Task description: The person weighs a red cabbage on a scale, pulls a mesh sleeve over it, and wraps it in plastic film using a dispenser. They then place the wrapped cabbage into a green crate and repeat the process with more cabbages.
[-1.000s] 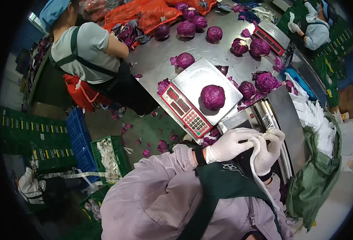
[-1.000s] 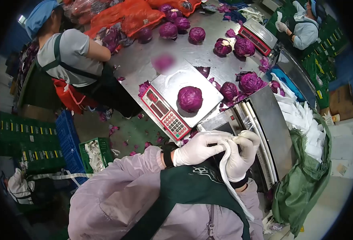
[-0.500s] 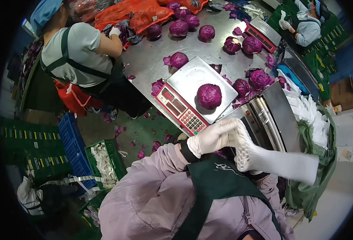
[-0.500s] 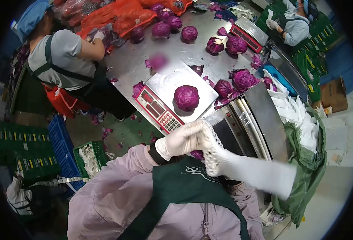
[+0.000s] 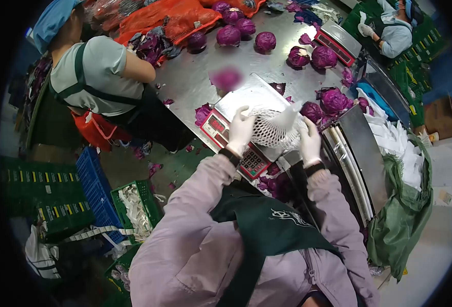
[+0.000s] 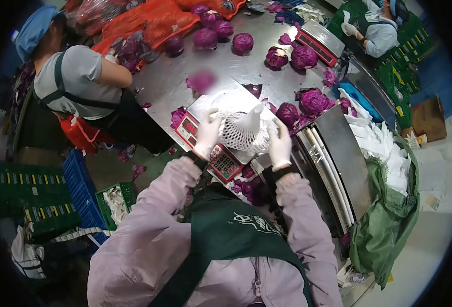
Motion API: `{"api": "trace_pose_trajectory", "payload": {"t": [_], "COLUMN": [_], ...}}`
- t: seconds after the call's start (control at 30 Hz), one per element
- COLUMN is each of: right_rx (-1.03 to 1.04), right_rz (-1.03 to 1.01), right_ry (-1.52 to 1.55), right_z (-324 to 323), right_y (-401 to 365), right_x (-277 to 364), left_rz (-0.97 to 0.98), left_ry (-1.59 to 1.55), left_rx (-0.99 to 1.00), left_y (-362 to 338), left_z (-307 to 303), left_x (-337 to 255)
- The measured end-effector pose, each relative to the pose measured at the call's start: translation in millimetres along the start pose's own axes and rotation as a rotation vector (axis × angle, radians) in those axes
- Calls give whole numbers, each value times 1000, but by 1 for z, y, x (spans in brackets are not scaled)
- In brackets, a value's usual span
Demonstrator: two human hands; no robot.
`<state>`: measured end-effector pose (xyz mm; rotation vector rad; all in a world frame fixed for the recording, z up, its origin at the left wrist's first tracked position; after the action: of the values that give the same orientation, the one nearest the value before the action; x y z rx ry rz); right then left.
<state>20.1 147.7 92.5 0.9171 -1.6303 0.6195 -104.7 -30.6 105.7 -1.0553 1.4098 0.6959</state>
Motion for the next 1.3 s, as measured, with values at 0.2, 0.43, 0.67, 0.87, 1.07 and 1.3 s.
{"api": "trace_pose_trajectory", "payload": {"t": [0.2, 0.43, 0.67, 0.87, 1.07, 1.3], "right_rx": [277, 312, -15, -319, -361, 58], "right_rz": [358, 502, 108, 128, 86, 342], "right_ry": [-119, 584, 200, 287, 1371, 981], "right_z": [1, -72, -138, -201, -204, -216], "right_y": [-16, -77, -150, -198, -187, -230], "right_x": [2, 77, 92, 123, 108, 74], "left_rz": [-334, -448, 101, -470, -837, -655], "left_ry": [-888, -1305, -802, -1059, -1075, -986], "left_rx": [491, 837, 1605, 1639, 1788, 1854], "left_y": [-5, -60, -68, -93, -103, -114], "left_z": [19, 25, 144, 199, 209, 207], "left_x": [63, 28, -120, -70, -57, -70]}}
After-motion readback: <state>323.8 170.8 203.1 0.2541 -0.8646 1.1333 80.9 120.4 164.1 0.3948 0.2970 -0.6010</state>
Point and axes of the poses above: each hand's wrist, its own y-axis towards the middle knuckle, its own z-axis out of the palm, x = y × z, the point moved 1 cm from there along y, towards the middle knuckle, and after that the axes turned 13 degrees about x, right-handed, at the moved point
